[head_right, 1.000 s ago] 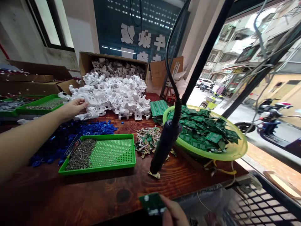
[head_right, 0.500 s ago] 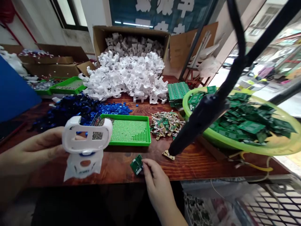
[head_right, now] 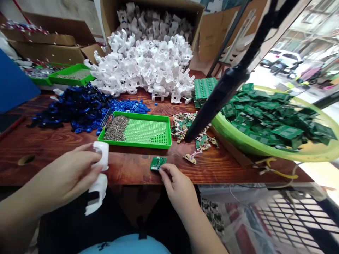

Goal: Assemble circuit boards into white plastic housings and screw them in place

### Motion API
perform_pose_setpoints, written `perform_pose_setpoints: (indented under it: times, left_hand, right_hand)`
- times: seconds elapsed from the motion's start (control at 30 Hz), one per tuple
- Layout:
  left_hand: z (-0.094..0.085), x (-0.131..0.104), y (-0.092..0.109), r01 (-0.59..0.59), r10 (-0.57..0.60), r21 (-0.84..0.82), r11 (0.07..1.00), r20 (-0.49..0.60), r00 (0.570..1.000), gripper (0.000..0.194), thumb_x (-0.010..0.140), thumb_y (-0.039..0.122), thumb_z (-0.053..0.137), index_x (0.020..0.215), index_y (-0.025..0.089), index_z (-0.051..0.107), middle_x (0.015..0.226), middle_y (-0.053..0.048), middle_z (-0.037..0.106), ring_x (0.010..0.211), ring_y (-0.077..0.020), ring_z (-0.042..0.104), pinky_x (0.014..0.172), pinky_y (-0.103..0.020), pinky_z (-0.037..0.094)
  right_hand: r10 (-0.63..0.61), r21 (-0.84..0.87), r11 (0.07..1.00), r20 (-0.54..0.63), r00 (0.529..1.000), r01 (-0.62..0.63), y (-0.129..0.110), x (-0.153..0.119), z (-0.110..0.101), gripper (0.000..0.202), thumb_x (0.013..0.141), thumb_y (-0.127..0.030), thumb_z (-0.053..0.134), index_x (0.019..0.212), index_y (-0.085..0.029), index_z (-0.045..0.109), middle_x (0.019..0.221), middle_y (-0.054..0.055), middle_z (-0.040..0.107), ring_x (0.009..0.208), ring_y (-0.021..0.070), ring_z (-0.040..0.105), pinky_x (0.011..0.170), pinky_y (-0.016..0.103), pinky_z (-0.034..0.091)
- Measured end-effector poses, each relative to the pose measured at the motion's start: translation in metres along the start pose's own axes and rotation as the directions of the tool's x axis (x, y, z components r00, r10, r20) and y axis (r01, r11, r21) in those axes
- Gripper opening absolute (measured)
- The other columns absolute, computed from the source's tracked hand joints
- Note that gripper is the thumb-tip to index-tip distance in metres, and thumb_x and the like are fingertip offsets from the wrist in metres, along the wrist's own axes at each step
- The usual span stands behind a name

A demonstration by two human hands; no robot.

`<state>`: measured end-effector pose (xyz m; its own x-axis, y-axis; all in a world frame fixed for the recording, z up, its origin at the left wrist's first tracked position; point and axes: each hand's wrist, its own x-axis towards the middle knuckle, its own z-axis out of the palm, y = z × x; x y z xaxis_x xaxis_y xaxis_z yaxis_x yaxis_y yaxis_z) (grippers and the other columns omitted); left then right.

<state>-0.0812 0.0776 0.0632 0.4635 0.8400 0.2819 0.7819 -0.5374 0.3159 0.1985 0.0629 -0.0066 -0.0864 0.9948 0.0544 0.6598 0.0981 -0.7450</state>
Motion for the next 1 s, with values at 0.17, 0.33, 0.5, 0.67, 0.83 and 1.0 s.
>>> perform_pose_setpoints:
  times: [0.17, 0.33, 0.5, 0.67, 0.83, 1.0]
  left_hand:
    - [0.024, 0.035, 0.03, -0.168, 0.139, 0.264, 0.95, 0.125, 0.982, 0.018, 0.079, 0.018, 0.043, 0.074, 0.017, 0.061, 0.062, -0.011, 0.064, 0.064, -0.031, 0.064, 0.072, -0.051, 0.047]
    - [0.058, 0.055, 0.05, -0.189, 0.141, 0.281, 0.941, 0.181, 0.973, 0.013, 0.073, 0.01, 0.051, 0.078, 0.013, 0.062, 0.064, -0.015, 0.066, 0.061, -0.0326, 0.065, 0.063, -0.048, 0.047]
    - [0.064, 0.054, 0.047, -0.1, 0.082, 0.191, 0.976, 0.103, 0.991, 0.017, 0.085, 0.022, 0.044, 0.079, 0.017, 0.059, 0.069, -0.013, 0.066, 0.062, -0.0285, 0.064, 0.058, -0.042, 0.047]
    - [0.046, 0.016, 0.022, 0.055, -0.054, 0.032, 0.998, -0.041, 0.998, 0.025, 0.092, 0.031, 0.032, 0.096, 0.021, 0.055, 0.093, -0.009, 0.068, 0.082, -0.023, 0.065, 0.068, -0.036, 0.051]
    - [0.055, -0.011, 0.008, 0.296, -0.305, -0.172, 0.94, -0.033, 0.952, 0.031, 0.09, 0.04, 0.037, 0.113, 0.023, 0.051, 0.114, -0.01, 0.062, 0.105, -0.0263, 0.058, 0.087, -0.042, 0.048]
    - [0.068, -0.005, 0.008, 0.418, -0.423, -0.189, 0.889, 0.012, 0.906, 0.06, 0.088, 0.052, 0.034, 0.134, 0.014, 0.034, 0.128, -0.019, 0.054, 0.118, -0.0345, 0.05, 0.093, -0.052, 0.044]
  right_hand:
    - [-0.087, -0.12, 0.989, -0.041, 0.995, 0.082, -0.001, 0.0, -0.004, 0.018, 0.088, -0.034, 0.048, 0.089, -0.022, 0.062, 0.089, 0.004, 0.063, 0.082, 0.017, 0.063, 0.074, 0.028, 0.051]
    - [-0.142, -0.191, 0.973, -0.056, 0.988, 0.129, 0.004, 0.0, -0.005, 0.016, 0.087, -0.03, 0.051, 0.085, -0.021, 0.064, 0.087, 0.005, 0.059, 0.08, 0.0164, 0.062, 0.073, 0.029, 0.051]
    - [-0.194, -0.238, 0.956, -0.083, 0.977, 0.17, 0.01, -0.002, -0.013, 0.013, 0.088, -0.027, 0.052, 0.085, -0.021, 0.063, 0.086, 0.004, 0.059, 0.08, 0.0155, 0.061, 0.074, 0.028, 0.05]
    - [-0.261, -0.244, 0.946, -0.183, 0.948, 0.213, 0.004, -0.001, -0.017, 0.012, 0.088, -0.027, 0.052, 0.088, -0.022, 0.062, 0.088, 0.005, 0.057, 0.086, 0.0165, 0.059, 0.075, 0.028, 0.05]
    - [-0.395, -0.229, 0.899, -0.052, 0.917, 0.374, -0.028, 0.025, -0.003, 0.01, 0.087, -0.026, 0.055, 0.088, -0.023, 0.063, 0.092, 0.006, 0.055, 0.087, 0.0166, 0.058, 0.078, 0.03, 0.051]
    - [-0.463, -0.201, 0.859, 0.089, 0.882, 0.471, -0.053, 0.052, 0.009, 0.009, 0.085, -0.022, 0.055, 0.084, -0.019, 0.064, 0.091, 0.006, 0.056, 0.088, 0.0166, 0.057, 0.077, 0.031, 0.052]
